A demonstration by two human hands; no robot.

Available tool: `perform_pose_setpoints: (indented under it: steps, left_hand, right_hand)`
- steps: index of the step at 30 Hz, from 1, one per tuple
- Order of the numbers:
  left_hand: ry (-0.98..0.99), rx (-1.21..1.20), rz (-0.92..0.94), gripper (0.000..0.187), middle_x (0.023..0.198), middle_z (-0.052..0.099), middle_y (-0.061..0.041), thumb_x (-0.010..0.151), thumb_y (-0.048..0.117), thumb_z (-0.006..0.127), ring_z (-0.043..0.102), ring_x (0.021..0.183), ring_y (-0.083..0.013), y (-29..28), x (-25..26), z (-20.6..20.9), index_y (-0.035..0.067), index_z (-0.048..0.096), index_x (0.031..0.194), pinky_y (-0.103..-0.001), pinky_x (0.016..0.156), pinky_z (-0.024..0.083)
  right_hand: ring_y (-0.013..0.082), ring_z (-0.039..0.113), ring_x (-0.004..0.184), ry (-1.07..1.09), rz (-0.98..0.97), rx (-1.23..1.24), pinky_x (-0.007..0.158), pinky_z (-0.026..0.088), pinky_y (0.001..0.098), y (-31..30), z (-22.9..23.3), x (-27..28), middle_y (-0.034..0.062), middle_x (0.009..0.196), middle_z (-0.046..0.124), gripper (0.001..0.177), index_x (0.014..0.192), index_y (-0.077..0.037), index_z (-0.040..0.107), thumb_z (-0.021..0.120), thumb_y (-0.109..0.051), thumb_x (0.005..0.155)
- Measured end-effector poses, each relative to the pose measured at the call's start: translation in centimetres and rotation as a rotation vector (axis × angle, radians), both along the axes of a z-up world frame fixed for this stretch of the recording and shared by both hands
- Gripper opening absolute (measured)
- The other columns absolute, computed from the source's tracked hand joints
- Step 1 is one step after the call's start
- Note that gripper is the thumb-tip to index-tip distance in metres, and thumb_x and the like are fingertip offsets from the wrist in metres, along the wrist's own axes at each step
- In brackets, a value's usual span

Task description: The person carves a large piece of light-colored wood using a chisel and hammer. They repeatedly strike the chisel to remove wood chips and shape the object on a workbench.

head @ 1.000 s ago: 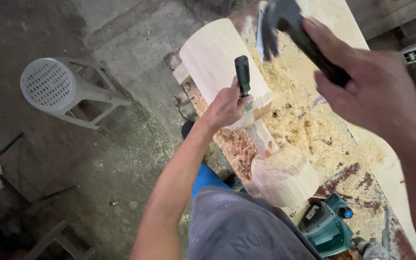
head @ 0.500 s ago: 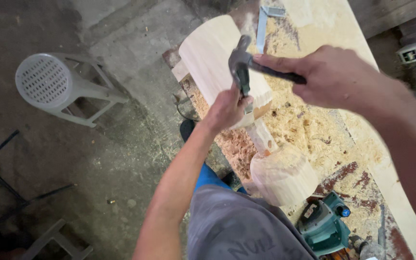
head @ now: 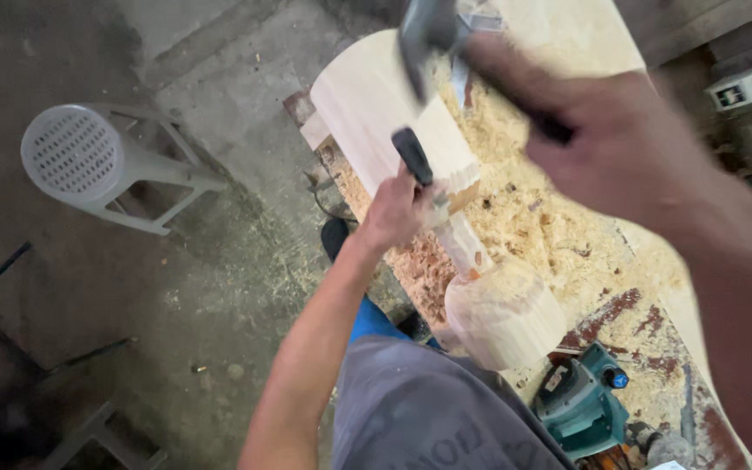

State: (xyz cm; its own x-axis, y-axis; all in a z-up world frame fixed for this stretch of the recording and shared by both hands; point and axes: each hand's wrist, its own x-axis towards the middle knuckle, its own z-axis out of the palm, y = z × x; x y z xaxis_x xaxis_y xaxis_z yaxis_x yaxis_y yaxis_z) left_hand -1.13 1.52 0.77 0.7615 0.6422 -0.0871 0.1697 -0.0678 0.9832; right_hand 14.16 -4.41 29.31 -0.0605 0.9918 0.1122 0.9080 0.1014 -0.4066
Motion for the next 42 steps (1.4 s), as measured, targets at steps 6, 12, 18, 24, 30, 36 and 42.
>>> perform_pose_setpoints:
  steps: [6, 12, 18, 24, 30, 36, 42]
  left_hand:
    - [0.151, 0.144, -0.018, 0.05, 0.085, 0.071, -0.025, 0.1, 0.015, 0.059, 0.073, 0.08, -0.0432, 1.7, 0.1, 1.2, -0.005, 0.034, 0.138, -0.053, 0.068, 0.054]
    - [0.169, 0.068, -0.005, 0.05, 0.088, 0.073, -0.021, 0.101, 0.014, 0.058, 0.075, 0.073, -0.0373, 0.6, 0.2, 2.1, -0.004, 0.029, 0.138, -0.047, 0.06, 0.058]
    - [0.145, 0.125, 0.042, 0.061, 0.082, 0.073, -0.024, 0.1, 0.012, 0.06, 0.075, 0.074, -0.0392, 0.0, 0.5, 0.0, 0.001, 0.021, 0.146, -0.048, 0.062, 0.057]
    - [0.04, 0.185, 0.027, 0.059, 0.089, 0.074, -0.021, 0.103, 0.008, 0.056, 0.076, 0.077, -0.0353, -0.2, 0.2, -2.0, -0.003, 0.016, 0.145, -0.045, 0.064, 0.06]
    - [0.116, 0.168, 0.026, 0.055, 0.08, 0.071, -0.025, 0.098, 0.007, 0.057, 0.075, 0.072, -0.0364, -0.6, 0.4, -1.2, -0.004, 0.028, 0.144, -0.047, 0.062, 0.058]
    - [0.069, 0.076, -0.087, 0.024, 0.089, 0.072, -0.02, 0.101, 0.007, 0.054, 0.078, 0.083, -0.033, -0.9, 0.2, -1.4, 0.0, 0.046, 0.123, -0.039, 0.068, 0.063]
    - [0.178, 0.164, 0.02, 0.029, 0.078, 0.07, -0.025, 0.101, 0.013, 0.06, 0.074, 0.071, -0.0364, -1.0, -0.4, -0.8, 0.001, 0.047, 0.123, -0.045, 0.063, 0.057]
  right_hand:
    - [0.0167, 0.059, 0.05, -0.327, -0.127, 0.032, 0.05, 0.05, 0.0341, -2.6, 1.8, 3.1, 0.0132, 0.065, 0.065, 0.068, 0.156, -0.02, 0.057, 0.073, -0.004, 0.092]
    - [0.017, 0.068, 0.057, -0.19, -0.304, -0.366, 0.054, 0.056, 0.036, -0.4, -0.3, 0.6, 0.0068, 0.07, 0.069, 0.038, 0.131, -0.028, 0.068, 0.07, -0.016, 0.095]
    - [0.0255, 0.068, 0.071, -0.477, -0.031, -0.677, 0.069, 0.057, 0.0435, 1.6, -2.3, -0.7, 0.0088, 0.077, 0.067, 0.085, 0.158, -0.06, 0.024, 0.056, -0.015, 0.093]
    - [0.0222, 0.07, 0.07, -0.296, -0.23, -0.745, 0.066, 0.058, 0.0354, 2.1, -0.5, -2.0, 0.0053, 0.083, 0.068, 0.082, 0.161, -0.061, 0.022, 0.055, -0.019, 0.098]
    - [0.0232, 0.069, 0.068, -0.471, -0.105, -0.619, 0.062, 0.056, 0.0376, 1.3, -0.1, -2.0, 0.0065, 0.082, 0.069, 0.077, 0.156, -0.059, 0.028, 0.055, -0.019, 0.096]
    - [0.023, 0.069, 0.066, -0.543, -0.011, -0.632, 0.063, 0.057, 0.0388, 0.1, -1.2, -0.9, 0.0059, 0.081, 0.069, 0.086, 0.154, -0.061, 0.031, 0.06, -0.012, 0.09]
    - [0.0217, 0.065, 0.056, -0.132, -0.278, -0.23, 0.054, 0.054, 0.0379, -2.5, -1.4, 1.5, 0.0075, 0.074, 0.067, 0.08, 0.161, -0.043, 0.037, 0.067, -0.012, 0.094]
